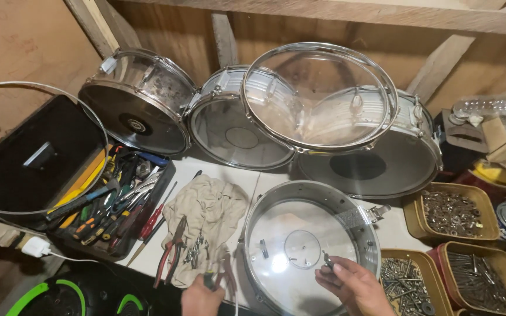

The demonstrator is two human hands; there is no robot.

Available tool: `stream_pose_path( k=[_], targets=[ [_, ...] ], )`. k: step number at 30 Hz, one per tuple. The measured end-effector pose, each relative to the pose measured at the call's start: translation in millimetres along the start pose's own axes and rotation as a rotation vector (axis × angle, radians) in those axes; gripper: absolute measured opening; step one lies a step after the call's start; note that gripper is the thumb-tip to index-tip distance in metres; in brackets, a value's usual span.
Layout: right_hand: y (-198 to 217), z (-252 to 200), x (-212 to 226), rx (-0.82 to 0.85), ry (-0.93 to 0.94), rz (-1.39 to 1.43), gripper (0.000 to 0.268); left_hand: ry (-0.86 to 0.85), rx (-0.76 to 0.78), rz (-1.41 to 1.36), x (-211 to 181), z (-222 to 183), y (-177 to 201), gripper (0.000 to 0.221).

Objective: Repairing a drum shell by installing hardware using a screwdriver and pliers

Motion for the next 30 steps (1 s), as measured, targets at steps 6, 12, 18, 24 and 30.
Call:
stream_pose_path(
  k=[6,12,18,24,30],
  targets=[
    [-134.5,-83.5,28.7,-0.239,-0.168,-0.003,0.045,0.008,-0.410,-0.185,20.6,-21.8,52.6,0.060],
    [-48.3,2.4,-32.3,0.280,-0.054,0.025,0.043,-0.177,-0.206,-0.443,-69.6,-114.6,143.0,0.016],
    [-54.9,-9.6,-26.6,0.369,0.068,-0.113,0.044,-0.402,-0.336,-0.576,-126.3,-144.3,105.2,0.020],
    [-38.4,-22.0,-19.5,0.172,0.129,0.014,0.045,-0.506,-0.074,-0.554,-157.2,-177.2,119.9,0.022],
    [-33.3,-35.2,-4.1,0.159,0.481,-0.646,0.039,-0.699,0.164,-0.503,-185.3,-157.0,144.0,0.029]
  ],
)
Point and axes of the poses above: each hand's wrist, its own z-axis towards the middle knuckle, its own y-axis out of the back of the hand, x = y × z, the point moved 1 cm from there along z, towards the middle knuckle, and after that the axes turned 13 degrees about z, right-handed, at the moved point
